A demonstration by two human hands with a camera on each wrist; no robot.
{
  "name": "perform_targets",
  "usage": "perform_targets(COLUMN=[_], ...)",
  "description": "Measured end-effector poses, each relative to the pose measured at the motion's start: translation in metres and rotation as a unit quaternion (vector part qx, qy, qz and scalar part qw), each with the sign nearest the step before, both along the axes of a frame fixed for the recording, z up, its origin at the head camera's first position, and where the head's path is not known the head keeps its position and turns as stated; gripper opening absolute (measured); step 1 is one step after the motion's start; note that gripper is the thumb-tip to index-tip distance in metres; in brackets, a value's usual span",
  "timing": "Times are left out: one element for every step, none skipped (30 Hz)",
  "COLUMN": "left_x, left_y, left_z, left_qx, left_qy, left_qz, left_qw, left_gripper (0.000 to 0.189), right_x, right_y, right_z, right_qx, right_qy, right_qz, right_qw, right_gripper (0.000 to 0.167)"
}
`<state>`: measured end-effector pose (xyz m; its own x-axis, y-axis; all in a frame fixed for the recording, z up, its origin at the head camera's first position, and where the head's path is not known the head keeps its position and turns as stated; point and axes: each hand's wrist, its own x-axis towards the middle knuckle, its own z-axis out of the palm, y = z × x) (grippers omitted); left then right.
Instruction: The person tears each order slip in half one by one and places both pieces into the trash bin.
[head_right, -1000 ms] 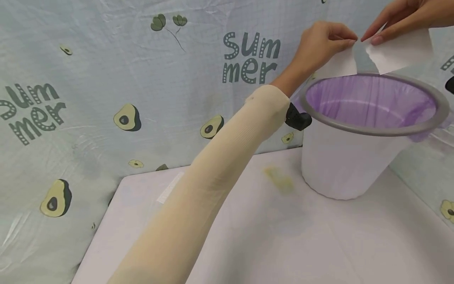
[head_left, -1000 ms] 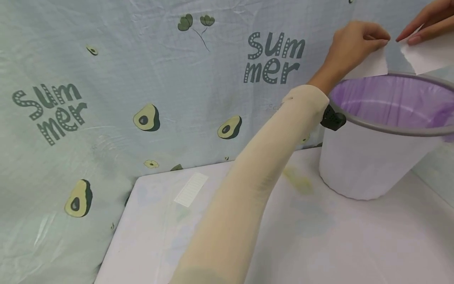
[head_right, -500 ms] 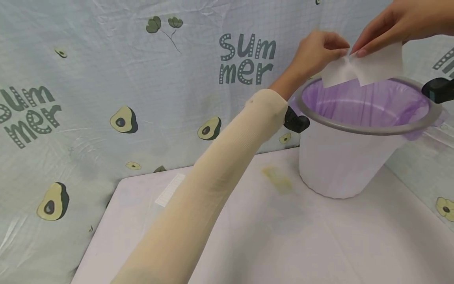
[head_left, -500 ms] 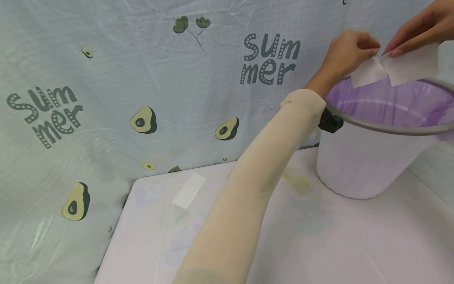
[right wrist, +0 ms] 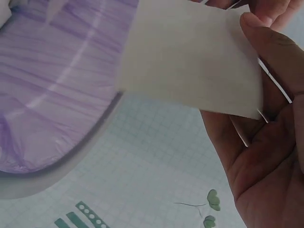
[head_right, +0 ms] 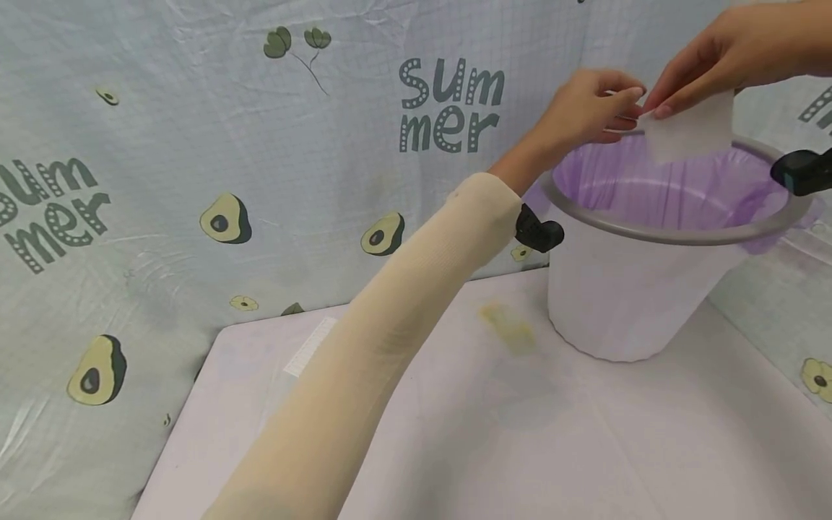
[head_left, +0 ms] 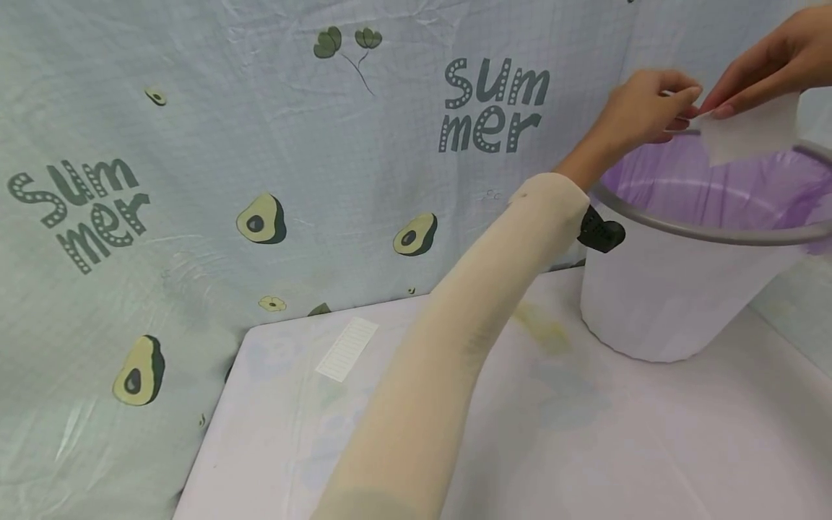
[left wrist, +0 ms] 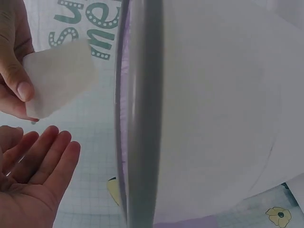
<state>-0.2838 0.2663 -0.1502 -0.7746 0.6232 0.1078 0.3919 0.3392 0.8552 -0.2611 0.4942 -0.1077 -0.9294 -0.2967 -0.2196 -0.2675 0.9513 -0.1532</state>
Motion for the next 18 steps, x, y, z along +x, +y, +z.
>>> perform_targets(left_x=[0.0, 0.001, 0.001, 0.001, 0.001, 0.002, 0.002, 0.002, 0.002, 0.002, 0.003, 0.003, 0.004, 0.005, 0.006, 0.007, 0.009, 0.01], left_y=[-0.002, -0.005, -0.008, -0.012, -0.016, -0.02, -0.025, -0.03, -0.036, -0.042, -0.048, -0.054, -0.061, -0.066, -0.073, -0.078, -0.084, -0.09], left_z=[-0.001, -0.002, -0.003, -0.003, -0.004, -0.005, -0.006, -0.007, -0.009, -0.01, -0.012, -0.014, -0.016, -0.018, -0.02, -0.022, -0.024, -0.026], left_qx=[-0.002, -0.004, -0.005, -0.007, -0.008, -0.007, -0.006, -0.003, 0.002, 0.007, 0.012, 0.016, 0.02, 0.023, 0.025, 0.027, 0.031, 0.034], left_qy=[0.004, 0.009, 0.013, 0.02, 0.025, 0.027, 0.029, 0.031, 0.033, 0.033, 0.034, 0.036, 0.036, 0.039, 0.043, 0.048, 0.054, 0.059], left_qz=[-0.003, -0.005, -0.009, -0.014, -0.02, -0.024, -0.029, -0.036, -0.045, -0.055, -0.066, -0.077, -0.088, -0.098, -0.107, -0.118, -0.128, -0.137], left_qw=[1.0, 0.9999, 0.9999, 0.9997, 0.9995, 0.9993, 0.9991, 0.9988, 0.9985, 0.9979, 0.9972, 0.9962, 0.9953, 0.9942, 0.993, 0.9915, 0.9898, 0.9882], left_gripper=[0.025, 0.025, 0.025, 0.025, 0.026, 0.026, 0.026, 0.026, 0.026, 0.026, 0.027, 0.027, 0.028, 0.028, 0.028, 0.028, 0.029, 0.029], right_x=[-0.001, -0.002, -0.003, -0.004, -0.004, -0.004, -0.003, -0.001, 0.0, 0.003, 0.005, 0.007, 0.008, 0.01, 0.013, 0.015, 0.018, 0.022], right_y=[0.0, 0.002, 0.004, 0.005, 0.006, 0.005, 0.002, -0.002, -0.006, -0.011, -0.016, -0.021, -0.025, -0.03, -0.034, -0.039, -0.045, -0.05], right_z=[-0.002, -0.003, -0.005, -0.006, -0.007, -0.009, -0.011, -0.012, -0.012, -0.013, -0.014, -0.015, -0.016, -0.017, -0.018, -0.019, -0.021, -0.023], right_qx=[0.007, 0.003, -0.01, -0.015, -0.016, -0.02, -0.004, 0.005, 0.017, 0.031, 0.04, 0.044, 0.045, 0.046, 0.045, 0.04, 0.031, 0.019], right_qy=[-0.004, -0.01, -0.018, -0.024, -0.025, -0.023, -0.011, -0.001, 0.009, 0.023, 0.038, 0.052, 0.069, 0.087, 0.106, 0.122, 0.135, 0.145], right_qz=[0.013, 0.03, 0.043, 0.06, 0.074, 0.078, 0.073, 0.064, 0.057, 0.054, 0.045, 0.041, 0.042, 0.039, 0.037, 0.03, 0.024, 0.021], right_qw=[0.9999, 0.9995, 0.9988, 0.9978, 0.9968, 0.9965, 0.9973, 0.9979, 0.9982, 0.9978, 0.9974, 0.9968, 0.9957, 0.9944, 0.9926, 0.9912, 0.9901, 0.989], right_gripper=[0.033, 0.037, 0.036, 0.036, 0.036, 0.036, 0.038, 0.038, 0.041, 0.044, 0.043, 0.043, 0.041, 0.039, 0.037, 0.035, 0.034, 0.032])
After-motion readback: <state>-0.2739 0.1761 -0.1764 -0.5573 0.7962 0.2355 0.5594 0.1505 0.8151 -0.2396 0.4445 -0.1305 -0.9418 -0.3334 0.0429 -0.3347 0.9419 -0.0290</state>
